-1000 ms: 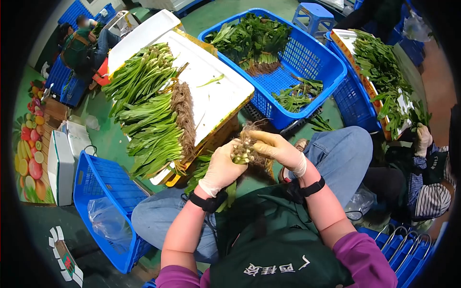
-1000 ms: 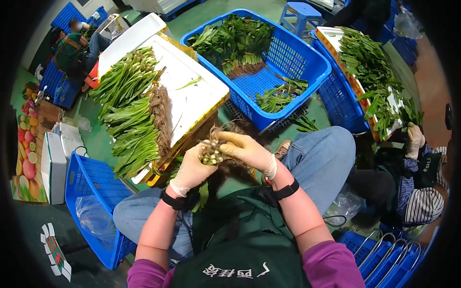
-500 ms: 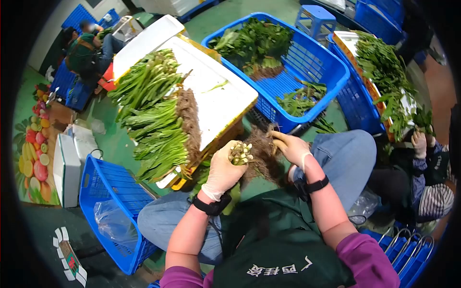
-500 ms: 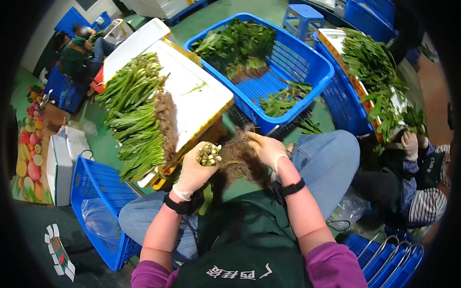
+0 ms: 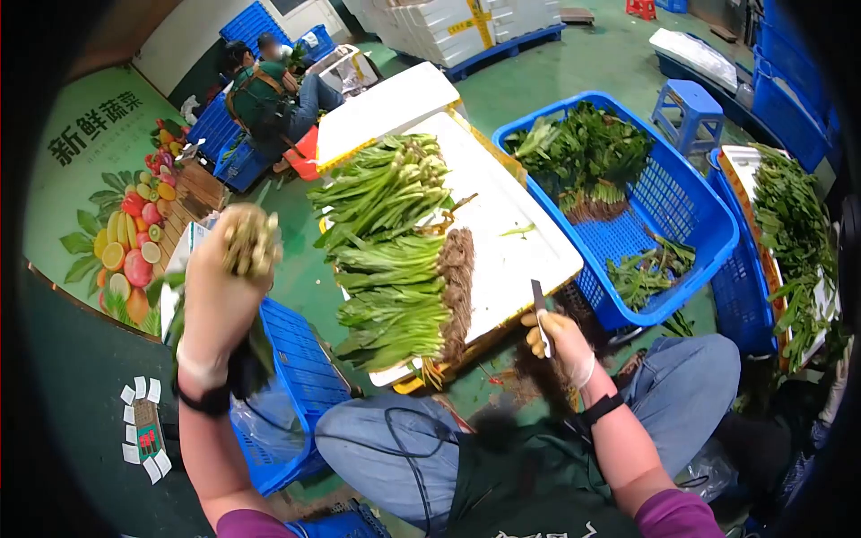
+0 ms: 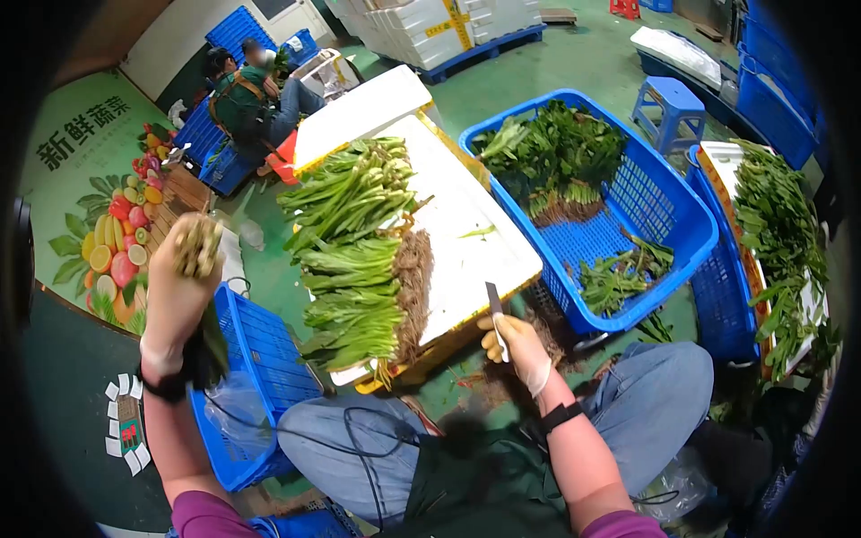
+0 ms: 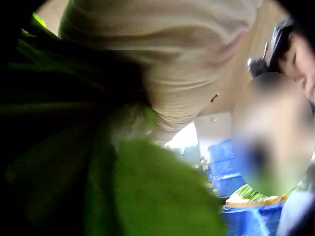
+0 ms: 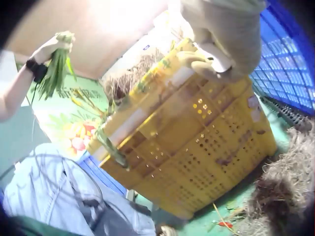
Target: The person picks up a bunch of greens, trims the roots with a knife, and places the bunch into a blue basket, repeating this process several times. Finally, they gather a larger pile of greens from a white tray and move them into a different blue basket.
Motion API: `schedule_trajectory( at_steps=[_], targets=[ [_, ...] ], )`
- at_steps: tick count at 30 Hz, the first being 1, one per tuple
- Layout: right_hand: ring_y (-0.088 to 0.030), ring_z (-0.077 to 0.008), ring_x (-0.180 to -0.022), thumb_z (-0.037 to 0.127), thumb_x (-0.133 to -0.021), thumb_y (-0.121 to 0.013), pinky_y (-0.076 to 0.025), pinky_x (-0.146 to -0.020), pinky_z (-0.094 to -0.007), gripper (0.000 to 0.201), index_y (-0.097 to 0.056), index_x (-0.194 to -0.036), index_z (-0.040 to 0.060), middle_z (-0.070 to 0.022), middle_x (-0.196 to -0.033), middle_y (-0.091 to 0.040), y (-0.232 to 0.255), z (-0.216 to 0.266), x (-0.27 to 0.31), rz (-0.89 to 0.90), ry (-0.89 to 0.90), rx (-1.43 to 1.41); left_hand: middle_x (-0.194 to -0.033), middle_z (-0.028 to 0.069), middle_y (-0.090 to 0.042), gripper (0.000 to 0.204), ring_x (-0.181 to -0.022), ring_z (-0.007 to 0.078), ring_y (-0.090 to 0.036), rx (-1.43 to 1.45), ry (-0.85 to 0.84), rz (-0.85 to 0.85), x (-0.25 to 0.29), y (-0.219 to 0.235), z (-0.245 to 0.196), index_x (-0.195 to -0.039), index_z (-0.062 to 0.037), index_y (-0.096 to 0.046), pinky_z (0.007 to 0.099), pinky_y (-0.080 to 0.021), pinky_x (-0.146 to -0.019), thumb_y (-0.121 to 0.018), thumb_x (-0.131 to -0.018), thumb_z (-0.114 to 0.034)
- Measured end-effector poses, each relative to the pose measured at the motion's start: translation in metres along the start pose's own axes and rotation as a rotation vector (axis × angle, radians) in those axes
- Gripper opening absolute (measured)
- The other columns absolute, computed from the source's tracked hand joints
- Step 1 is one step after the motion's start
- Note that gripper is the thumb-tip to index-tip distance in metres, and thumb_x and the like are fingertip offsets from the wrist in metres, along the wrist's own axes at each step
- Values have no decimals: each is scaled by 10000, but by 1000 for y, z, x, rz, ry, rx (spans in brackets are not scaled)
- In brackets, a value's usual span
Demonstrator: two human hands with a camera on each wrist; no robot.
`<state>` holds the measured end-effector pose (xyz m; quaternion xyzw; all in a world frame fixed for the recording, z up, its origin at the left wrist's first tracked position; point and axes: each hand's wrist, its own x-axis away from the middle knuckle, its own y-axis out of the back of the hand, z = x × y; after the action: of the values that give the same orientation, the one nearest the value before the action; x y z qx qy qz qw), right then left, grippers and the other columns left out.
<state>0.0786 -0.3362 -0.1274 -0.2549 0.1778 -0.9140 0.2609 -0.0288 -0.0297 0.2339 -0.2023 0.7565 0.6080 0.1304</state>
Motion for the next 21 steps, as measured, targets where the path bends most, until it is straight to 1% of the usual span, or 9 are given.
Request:
schedule_trajectory(
  at_steps=[3,7,10,12,14,16,18,20,21],
  targets=[
    [-541,-90,-574,326,-1072,-485,-441,-535,-235,368,-682,-1014,20,-6,-700,-597,5,-43,7,-274,76,17,-926,142,-687,320,-859,363,-658,-394,-243,-153,-67,-28,47,-1058,-61,-628,435,-505,-767,-736,-757,-39],
    [-539,-104,-592,302,-1080,-469,-445,-555,-253,368,-657,-1018,-8,-15,-707,-591,1,-65,26,-342,94,-44,-944,59,-665,380,-923,288,-620,-602,-240,-209,-138,-120,106,-1072,-181,-631,443,-413,-890,-801,-733,-201],
    [-529,-97,-604,285,-1084,-459,-440,-580,-247,362,-657,-1027,-11,-9,-707,-585,-1,-62,25,-358,129,-5,-1045,5,-673,566,-1079,247,-581,-533,-101,-222,-168,-215,138,-1239,-246,-615,610,-297,-1062,-826,-723,-340],
    [-526,-97,-603,275,-1086,-454,-437,-579,-247,356,-657,-1036,-14,-11,-707,-584,-2,-58,22,-372,129,10,-1539,143,-416,1180,-1461,402,-285,-221,272,214,-184,-281,162,-1587,-242,-259,734,-71,-1151,-796,-641,-699],
    [-523,-98,-603,270,-1085,-455,-434,-579,-247,354,-656,-1034,-18,-10,-705,-582,-5,-55,21,-411,129,-30,-1670,179,-134,1422,-1539,428,-28,40,454,484,-176,-337,169,-1622,-145,-99,716,9,-1160,-704,-559,-871],
    [-512,-96,-610,265,-1086,-454,-425,-586,-248,356,-654,-1024,-22,-10,-701,-573,-11,-46,19,-432,133,-15,-1662,189,-162,1401,-1534,437,-62,82,459,422,-173,-339,160,-1620,-140,-111,721,9,-1152,-712,-576,-856],
    [-520,-113,-604,283,-1081,-471,-420,-570,-254,356,-644,-1020,-22,-25,-718,-576,-15,-46,19,-448,210,-34,-1639,219,-219,1344,-1528,411,-143,261,381,318,-179,-328,183,-1610,-97,-147,625,-74,-1204,-735,-629,-805],
    [-510,-99,-605,310,-1078,-477,-410,-567,-247,371,-639,-1018,-18,-16,-717,-566,-22,-36,19,-467,207,-29,-1571,268,-329,1111,-1471,344,-316,518,246,134,-171,-301,196,-1550,6,-290,376,-247,-1204,-777,-771,-617],
    [-500,-87,-610,295,-1081,-461,-399,-576,-241,367,-645,-1018,-17,-4,-712,-562,-25,-30,18,-482,190,-43,-1544,256,-383,998,-1447,338,-352,502,206,95,-166,-275,186,-1510,22,-368,392,-270,-1190,-767,-813,-570]
  ],
)
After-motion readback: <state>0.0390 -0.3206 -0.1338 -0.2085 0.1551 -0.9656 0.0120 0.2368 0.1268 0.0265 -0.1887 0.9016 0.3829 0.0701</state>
